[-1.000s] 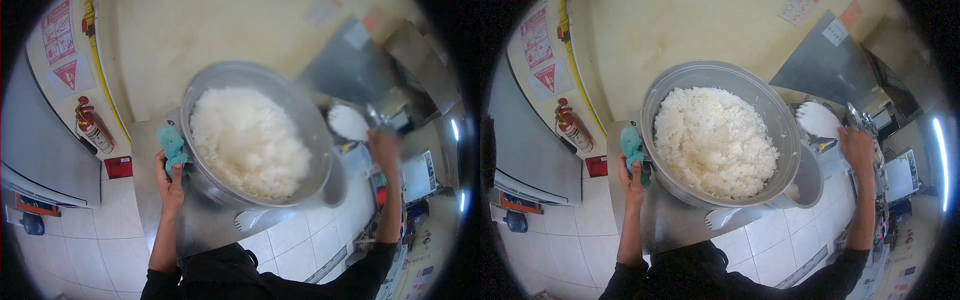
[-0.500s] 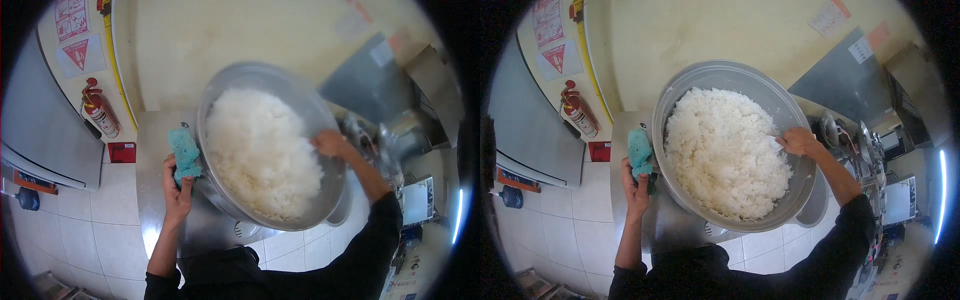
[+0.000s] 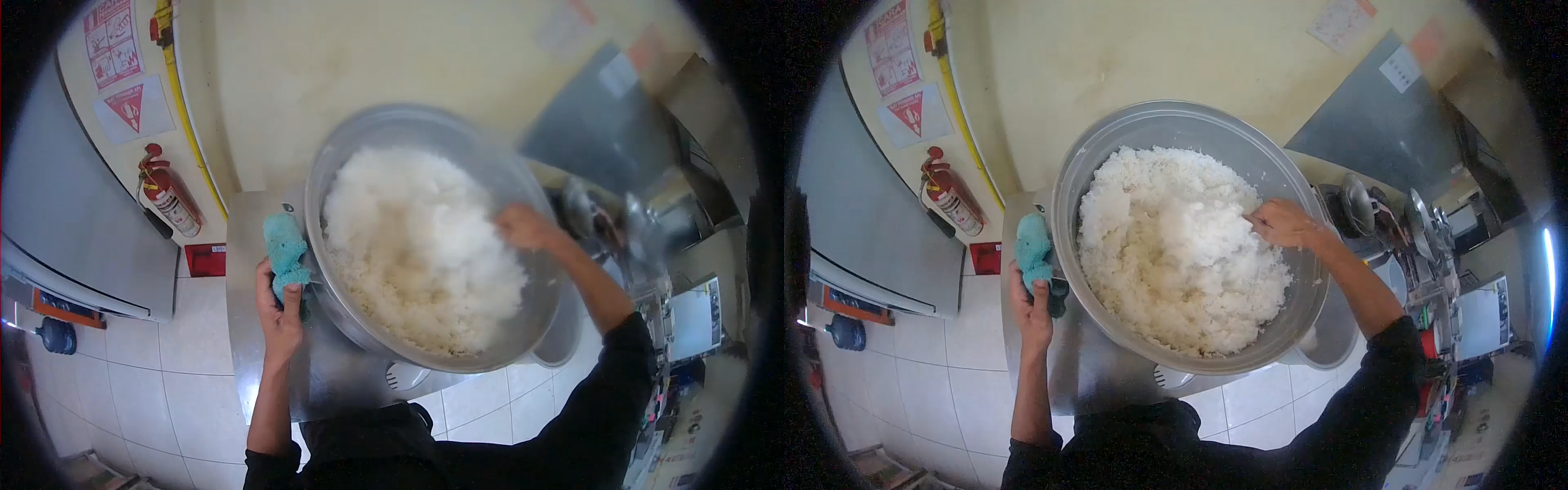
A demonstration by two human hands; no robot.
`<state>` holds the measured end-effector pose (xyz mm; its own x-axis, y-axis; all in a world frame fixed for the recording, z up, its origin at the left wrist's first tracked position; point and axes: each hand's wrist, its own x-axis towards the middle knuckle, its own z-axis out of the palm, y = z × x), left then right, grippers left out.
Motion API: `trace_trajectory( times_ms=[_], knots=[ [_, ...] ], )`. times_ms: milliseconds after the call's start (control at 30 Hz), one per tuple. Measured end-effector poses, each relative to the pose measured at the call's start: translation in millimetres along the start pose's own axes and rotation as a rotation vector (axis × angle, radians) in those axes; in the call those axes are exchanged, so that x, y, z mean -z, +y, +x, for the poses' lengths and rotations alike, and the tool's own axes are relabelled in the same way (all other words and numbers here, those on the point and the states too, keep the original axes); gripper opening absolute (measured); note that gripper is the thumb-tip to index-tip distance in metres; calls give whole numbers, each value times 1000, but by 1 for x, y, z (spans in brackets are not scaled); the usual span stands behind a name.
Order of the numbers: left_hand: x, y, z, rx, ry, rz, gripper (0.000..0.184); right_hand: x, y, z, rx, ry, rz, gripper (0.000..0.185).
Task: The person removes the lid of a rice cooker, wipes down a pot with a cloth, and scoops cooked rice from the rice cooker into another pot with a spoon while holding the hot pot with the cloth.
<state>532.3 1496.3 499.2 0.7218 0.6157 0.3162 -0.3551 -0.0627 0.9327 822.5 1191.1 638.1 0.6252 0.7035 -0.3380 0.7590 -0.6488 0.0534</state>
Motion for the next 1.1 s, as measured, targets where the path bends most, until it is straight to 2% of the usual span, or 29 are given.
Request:
trace_trajectory(
  times_ms=[33, 100, 200, 233, 300, 400, 500, 600, 633, 700, 767, 833, 933, 1033, 1100],
  knots=[
    [-1, 3, 1, -18, 18, 32, 46, 0, -2, -3, -4, 9, 3, 50],
    [-1, 6, 1, -47, 25, 61, 45, 2, -4, -11, 53, 225, 157, 48],
    [2, 6, 1, -28, 5, 56, 45, 24, -1, -36, 9, 253, 227, 45],
    [2, 7, 1, -21, 7, 55, 45, 26, 2, -51, 11, 381, 231, 44],
    [2, 5, 0, -9, -5, 50, 46, 19, 16, -87, -138, 630, 352, 42],
    [-1, 1, 1, -5, 21, 35, 48, 24, 57, -154, -224, 754, 331, 36],
    [-3, 6, 0, -31, 20, 45, 50, 31, 76, -234, -415, 607, 519, 31],
    [-2, -2, -1, 12, 67, 58, 54, 15, 68, -297, -855, 616, 560, 28],
    [-1, -6, -1, 22, 36, 48, 54, -5, 76, -305, -890, 615, 560, 28],
    [-1, -10, 0, 6, 54, -26, 55, -52, 99, -314, -549, 535, -487, 23],
    [1, -13, 1, -17, -2, -36, 55, -87, 93, -288, -665, 268, -567, 14],
    [-2, -8, -1, 38, 30, -142, 55, -129, 93, -260, -732, 190, -617, 10],
    [-3, -6, -1, 36, 46, -104, 58, -121, 108, -255, -842, 97, -570, 10],
    [-3, -8, 0, 29, 50, -89, 59, -61, 79, -262, -832, 221, -572, 15],
    [-1, -14, -1, 26, 73, -88, 59, -18, 57, -258, -948, 342, -433, 25]
  ],
)
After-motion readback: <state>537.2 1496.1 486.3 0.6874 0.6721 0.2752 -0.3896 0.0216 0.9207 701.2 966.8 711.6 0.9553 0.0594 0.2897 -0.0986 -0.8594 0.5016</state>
